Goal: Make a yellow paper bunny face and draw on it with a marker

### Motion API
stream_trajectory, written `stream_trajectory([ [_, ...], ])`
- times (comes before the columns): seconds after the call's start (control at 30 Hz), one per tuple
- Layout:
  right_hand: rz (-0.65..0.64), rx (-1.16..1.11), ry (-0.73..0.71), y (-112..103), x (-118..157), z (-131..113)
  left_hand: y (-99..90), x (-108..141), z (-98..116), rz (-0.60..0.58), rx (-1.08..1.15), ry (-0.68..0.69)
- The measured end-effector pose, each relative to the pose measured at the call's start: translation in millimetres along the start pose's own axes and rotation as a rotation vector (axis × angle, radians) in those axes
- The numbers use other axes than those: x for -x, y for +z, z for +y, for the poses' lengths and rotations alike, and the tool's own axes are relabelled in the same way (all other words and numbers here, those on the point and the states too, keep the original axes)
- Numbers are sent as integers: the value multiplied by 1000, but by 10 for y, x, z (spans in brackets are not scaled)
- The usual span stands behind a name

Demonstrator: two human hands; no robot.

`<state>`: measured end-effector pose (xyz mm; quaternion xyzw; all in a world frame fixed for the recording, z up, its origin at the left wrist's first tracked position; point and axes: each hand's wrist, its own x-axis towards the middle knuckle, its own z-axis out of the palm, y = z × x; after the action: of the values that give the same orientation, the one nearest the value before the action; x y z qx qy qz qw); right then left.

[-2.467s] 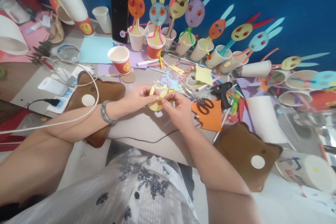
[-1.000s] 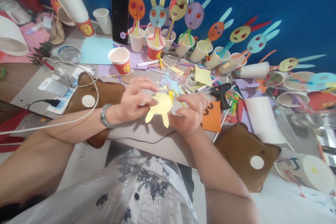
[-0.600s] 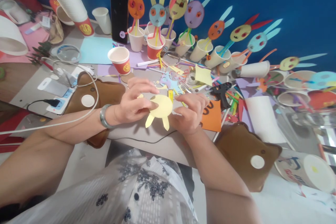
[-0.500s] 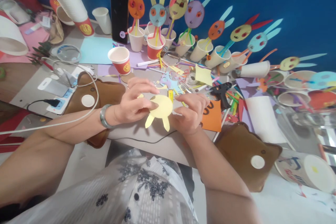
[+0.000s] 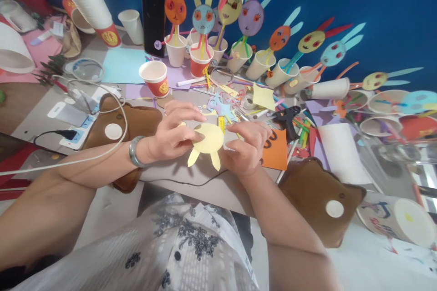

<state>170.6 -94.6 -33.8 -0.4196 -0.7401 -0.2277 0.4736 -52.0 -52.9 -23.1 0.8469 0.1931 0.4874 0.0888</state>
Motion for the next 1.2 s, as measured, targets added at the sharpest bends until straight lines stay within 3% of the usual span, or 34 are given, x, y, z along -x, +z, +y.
stream_trajectory([
  [0.2, 53, -138, 4, 24, 28, 5, 2, 5, -8, -39, 11, -32],
  [0.47, 143, -85, -120, 26, -134, -90, 8, -15, 2, 24, -25, 16],
  [0.63, 159, -101, -160, 25, -124, -79, 20, -20, 2, 124, -23, 86],
  [0.77, 163, -122, -169, 16, -120, -95, 5, -29, 11, 73, 30, 25],
  [0.87, 131, -138, -119, 11, -119, -128, 14, -45, 7, -11, 218, -132],
  [0.93, 43, -176, -22, 17, -119, -151, 46, -54, -10, -69, 461, -339],
  [1.07, -234, -355, 379, 57, -101, -148, 121, -71, -61, -170, 959, -857],
  [1.2, -433, -661, 801, 96, -65, -82, 108, -118, -64, -206, 1171, -1071],
])
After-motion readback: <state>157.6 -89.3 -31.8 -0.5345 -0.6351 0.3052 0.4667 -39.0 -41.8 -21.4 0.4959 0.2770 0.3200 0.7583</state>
